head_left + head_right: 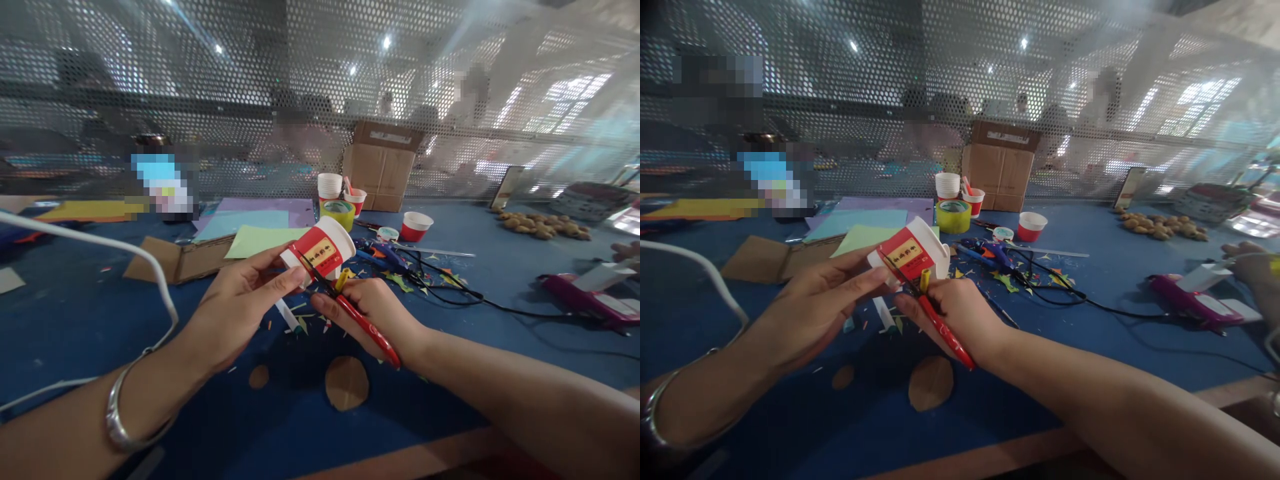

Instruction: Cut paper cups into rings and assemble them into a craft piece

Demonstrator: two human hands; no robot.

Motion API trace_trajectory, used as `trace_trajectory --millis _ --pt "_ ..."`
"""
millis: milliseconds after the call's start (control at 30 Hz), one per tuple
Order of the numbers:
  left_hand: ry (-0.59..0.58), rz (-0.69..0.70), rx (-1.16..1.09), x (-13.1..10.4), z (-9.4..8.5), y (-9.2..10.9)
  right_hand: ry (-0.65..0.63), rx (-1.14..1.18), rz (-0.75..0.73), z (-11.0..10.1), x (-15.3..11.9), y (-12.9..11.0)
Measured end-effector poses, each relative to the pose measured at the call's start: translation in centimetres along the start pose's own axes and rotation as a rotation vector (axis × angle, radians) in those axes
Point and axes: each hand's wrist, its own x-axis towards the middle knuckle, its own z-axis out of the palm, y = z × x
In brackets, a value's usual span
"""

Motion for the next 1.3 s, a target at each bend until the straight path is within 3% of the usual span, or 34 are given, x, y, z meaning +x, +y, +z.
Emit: trace_trajectory --millis 267,633,867,1133,1300 --pt "0.047 0.025 0.024 0.0 0.3 0.2 0.001 -0.008 0.014 0.1 -0.1 -0.1" --pt "0.107 0.109 0.271 -0.2 0.0 1.0 -0.012 0.006 -0.016 0.2 -0.3 0.4" --pt "0.130 0.133 0.186 -0.1 -0.2 0.4 -0.004 0.036 -0.013 0.0 -0.6 -0.4" --pt "0.291 0.232 0.277 -0.4 -0.1 0.0 0.012 0.030 -0.032 0.2 -0.4 0.0" --pt "0.297 0.294 0.354 -0.7 0.5 0.5 0.026 0.036 -0.082 0.5 -0.4 0.2"
